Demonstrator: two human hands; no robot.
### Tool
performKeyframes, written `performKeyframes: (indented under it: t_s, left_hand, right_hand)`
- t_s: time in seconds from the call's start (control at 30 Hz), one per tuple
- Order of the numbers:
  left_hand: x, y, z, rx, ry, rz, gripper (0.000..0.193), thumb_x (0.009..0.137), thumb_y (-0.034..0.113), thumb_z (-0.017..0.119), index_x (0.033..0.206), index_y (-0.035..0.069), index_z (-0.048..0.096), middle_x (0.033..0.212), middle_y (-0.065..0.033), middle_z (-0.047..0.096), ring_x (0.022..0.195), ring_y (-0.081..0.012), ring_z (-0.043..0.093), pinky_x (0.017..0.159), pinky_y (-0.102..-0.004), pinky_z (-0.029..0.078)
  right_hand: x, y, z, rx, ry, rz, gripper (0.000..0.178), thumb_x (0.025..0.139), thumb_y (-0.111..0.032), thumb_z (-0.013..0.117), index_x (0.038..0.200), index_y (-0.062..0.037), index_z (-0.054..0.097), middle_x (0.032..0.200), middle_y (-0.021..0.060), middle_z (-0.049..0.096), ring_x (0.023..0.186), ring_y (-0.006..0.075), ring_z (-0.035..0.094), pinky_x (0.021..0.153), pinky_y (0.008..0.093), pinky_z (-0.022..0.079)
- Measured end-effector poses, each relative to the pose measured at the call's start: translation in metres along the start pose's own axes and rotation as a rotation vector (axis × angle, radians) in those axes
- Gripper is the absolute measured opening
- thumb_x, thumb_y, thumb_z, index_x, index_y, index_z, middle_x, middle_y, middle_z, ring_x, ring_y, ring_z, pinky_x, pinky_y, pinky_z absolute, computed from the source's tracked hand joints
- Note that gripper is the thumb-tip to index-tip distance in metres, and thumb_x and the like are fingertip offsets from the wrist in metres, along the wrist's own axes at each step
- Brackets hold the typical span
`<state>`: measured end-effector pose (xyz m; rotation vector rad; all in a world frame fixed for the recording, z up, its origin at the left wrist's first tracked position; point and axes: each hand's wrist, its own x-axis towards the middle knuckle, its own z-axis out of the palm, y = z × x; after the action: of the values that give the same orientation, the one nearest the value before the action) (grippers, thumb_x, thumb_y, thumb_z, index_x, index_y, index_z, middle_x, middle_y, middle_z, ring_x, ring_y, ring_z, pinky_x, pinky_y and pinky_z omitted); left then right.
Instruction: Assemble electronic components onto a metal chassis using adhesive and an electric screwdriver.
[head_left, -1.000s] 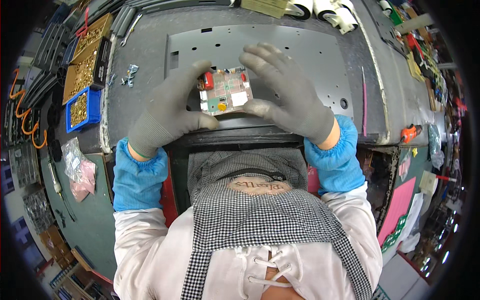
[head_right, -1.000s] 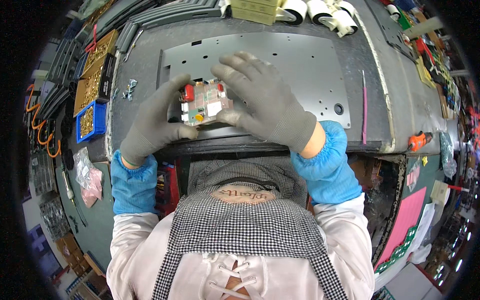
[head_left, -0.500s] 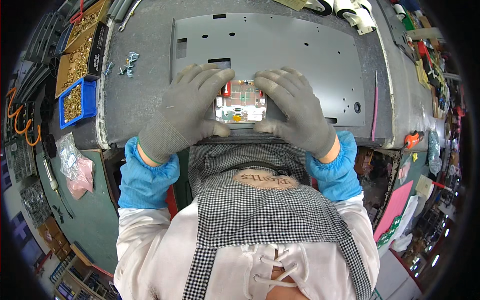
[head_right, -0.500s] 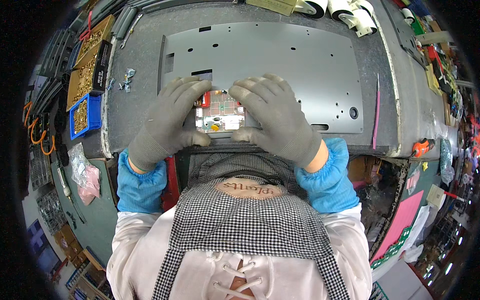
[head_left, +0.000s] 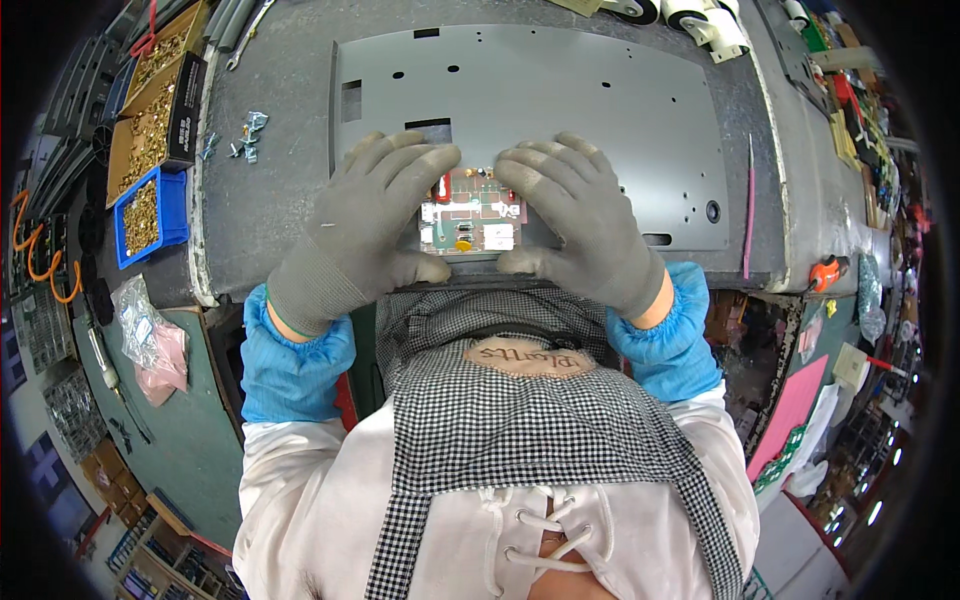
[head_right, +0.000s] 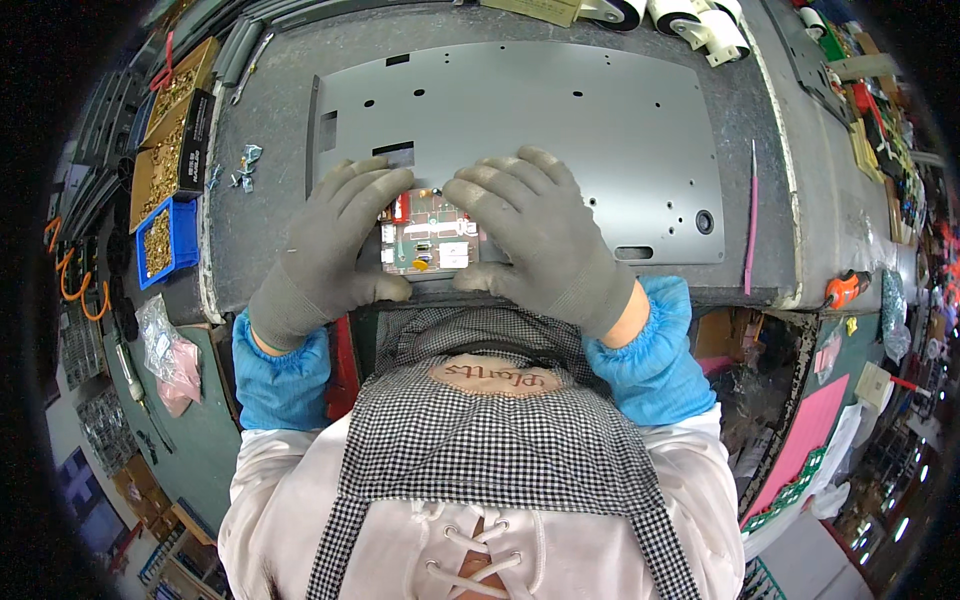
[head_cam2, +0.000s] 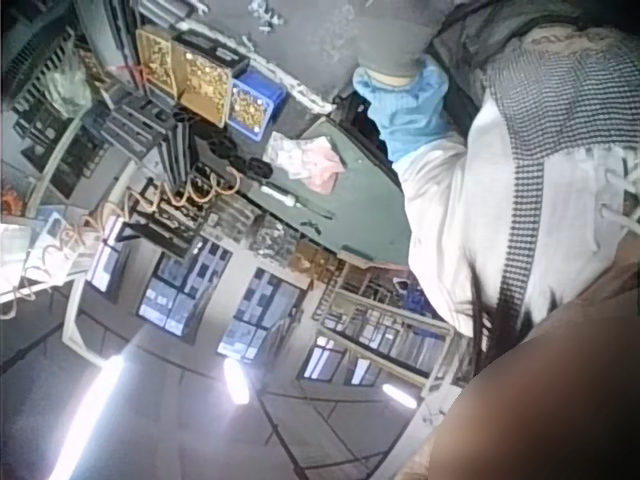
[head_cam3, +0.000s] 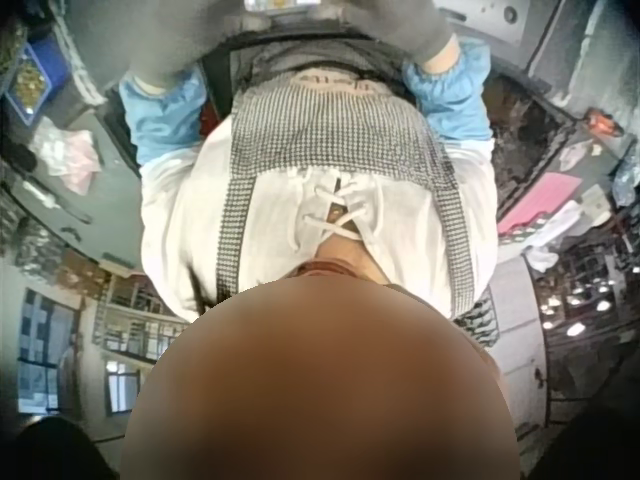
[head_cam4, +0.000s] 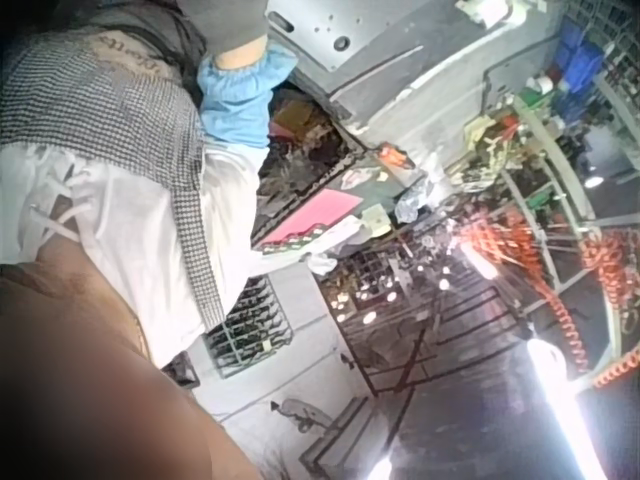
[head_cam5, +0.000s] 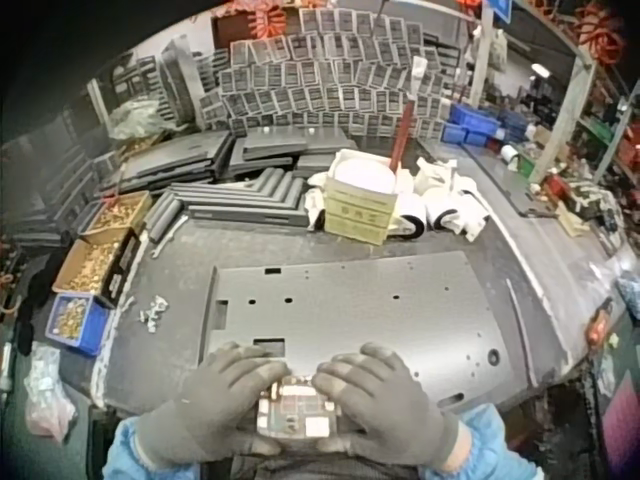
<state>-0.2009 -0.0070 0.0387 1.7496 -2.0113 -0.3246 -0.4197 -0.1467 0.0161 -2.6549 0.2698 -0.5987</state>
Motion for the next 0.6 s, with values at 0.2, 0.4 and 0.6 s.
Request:
performKeyframes:
  t_s: [0.2, 0.4, 0.6]
  left_hand:
    - [0.017, 0.014, -0.005, -0.071, -0.033, 0.052, 0.097, 0.051, 0.027, 0.090, 0.137, 0.004, 0.052, 0.128, -0.0198, 0.059, 0.125, -0.0423, 0.052, 0.106, -0.0503, 0.042]
    - [0.007, 0.006, -0.002, -0.119, -0.058, 0.001, 0.122, 0.059, 0.070, 0.078, 0.144, -0.009, 0.042, 0.141, -0.0263, 0.052, 0.137, -0.0412, 0.047, 0.113, -0.0462, 0.037]
    - [-0.015, 0.000, -0.024, -0.247, 0.033, -0.083, 0.111, 0.067, 0.061, 0.083, 0.143, -0.008, 0.043, 0.143, -0.0276, 0.047, 0.133, -0.0430, 0.049, 0.110, -0.0480, 0.040]
  right_hand:
    - [-0.015, 0.009, -0.015, 0.013, -0.039, -0.024, 0.085, 0.079, -0.067, 0.063, 0.135, -0.0039, 0.053, 0.129, 0.0166, 0.059, 0.126, 0.0350, 0.053, 0.110, 0.0568, 0.034]
    - [-0.067, 0.046, -0.120, -0.205, 0.344, 0.198, 0.069, 0.079, -0.030, 0.084, 0.135, -0.0022, 0.055, 0.141, 0.0216, 0.053, 0.131, 0.0395, 0.051, 0.108, 0.0495, 0.043]
    - [-0.201, 0.153, -0.263, -1.051, 0.097, 1.271, 0.027, 0.098, -0.024, 0.058, 0.119, -0.0096, 0.068, 0.101, 0.0108, 0.071, 0.094, 0.0254, 0.066, 0.085, 0.0345, 0.052]
